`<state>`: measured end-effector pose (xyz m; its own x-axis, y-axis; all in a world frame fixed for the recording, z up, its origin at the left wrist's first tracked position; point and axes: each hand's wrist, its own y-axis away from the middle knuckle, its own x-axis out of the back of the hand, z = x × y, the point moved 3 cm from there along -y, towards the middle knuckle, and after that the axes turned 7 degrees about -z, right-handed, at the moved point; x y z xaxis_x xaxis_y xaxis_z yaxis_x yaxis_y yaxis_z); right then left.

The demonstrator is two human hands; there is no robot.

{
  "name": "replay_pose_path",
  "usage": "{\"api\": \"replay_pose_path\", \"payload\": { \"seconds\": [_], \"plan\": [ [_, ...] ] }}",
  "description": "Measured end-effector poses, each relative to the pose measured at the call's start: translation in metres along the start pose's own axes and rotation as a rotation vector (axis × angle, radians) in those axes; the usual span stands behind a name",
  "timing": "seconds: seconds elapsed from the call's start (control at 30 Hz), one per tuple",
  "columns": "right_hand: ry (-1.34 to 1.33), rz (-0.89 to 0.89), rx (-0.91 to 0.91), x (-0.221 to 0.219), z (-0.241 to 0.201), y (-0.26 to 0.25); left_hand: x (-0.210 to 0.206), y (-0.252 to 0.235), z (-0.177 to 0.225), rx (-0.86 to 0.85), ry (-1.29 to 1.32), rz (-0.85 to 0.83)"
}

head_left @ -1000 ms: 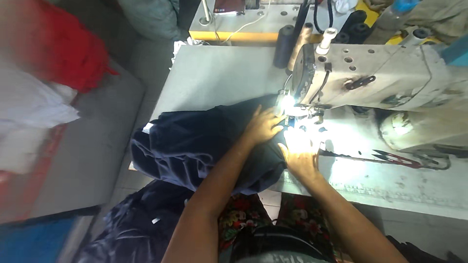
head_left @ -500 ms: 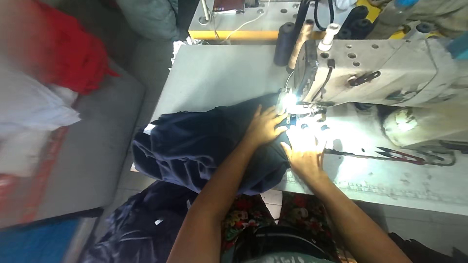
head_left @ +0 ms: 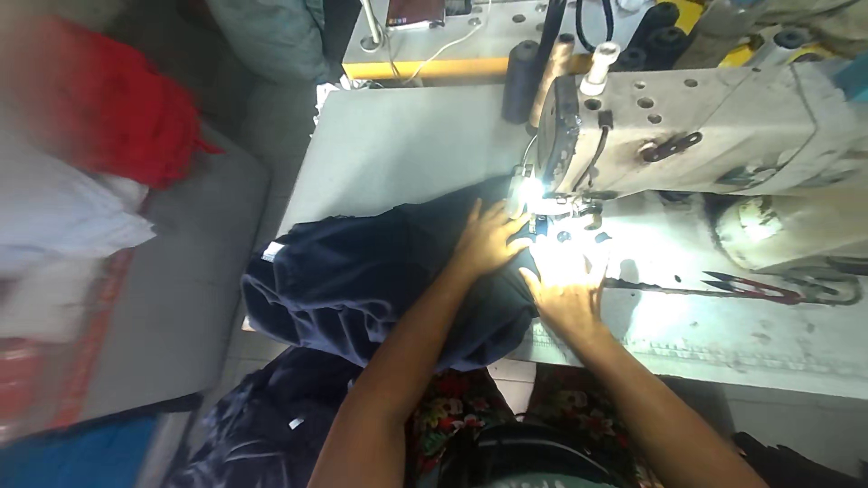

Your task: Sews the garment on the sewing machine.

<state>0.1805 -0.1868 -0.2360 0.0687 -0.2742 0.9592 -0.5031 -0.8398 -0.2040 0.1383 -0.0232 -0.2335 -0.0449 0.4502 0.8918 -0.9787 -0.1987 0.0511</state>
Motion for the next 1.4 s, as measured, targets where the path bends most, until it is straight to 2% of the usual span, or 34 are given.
{"api": "replay_pose_path", "payload": {
  "seconds": [0.87, 1.03, 1.4],
  "plan": [
    [0.026, -0.01, 0.037, 0.001, -0.001, 0.0, -0.001, -0.001, -0.002, -0.002, -0.003, -0.008],
    [0.053, 0.006, 0.028, 0.002, -0.001, 0.0, -0.011, -0.007, -0.009, 0.006, -0.033, 0.038],
    [0.003, 0.01, 0.018, 0.001, 0.0, -0.001, -0.001, -0.002, -0.002, -0.02, 0.001, 0.023]
  ]
}}
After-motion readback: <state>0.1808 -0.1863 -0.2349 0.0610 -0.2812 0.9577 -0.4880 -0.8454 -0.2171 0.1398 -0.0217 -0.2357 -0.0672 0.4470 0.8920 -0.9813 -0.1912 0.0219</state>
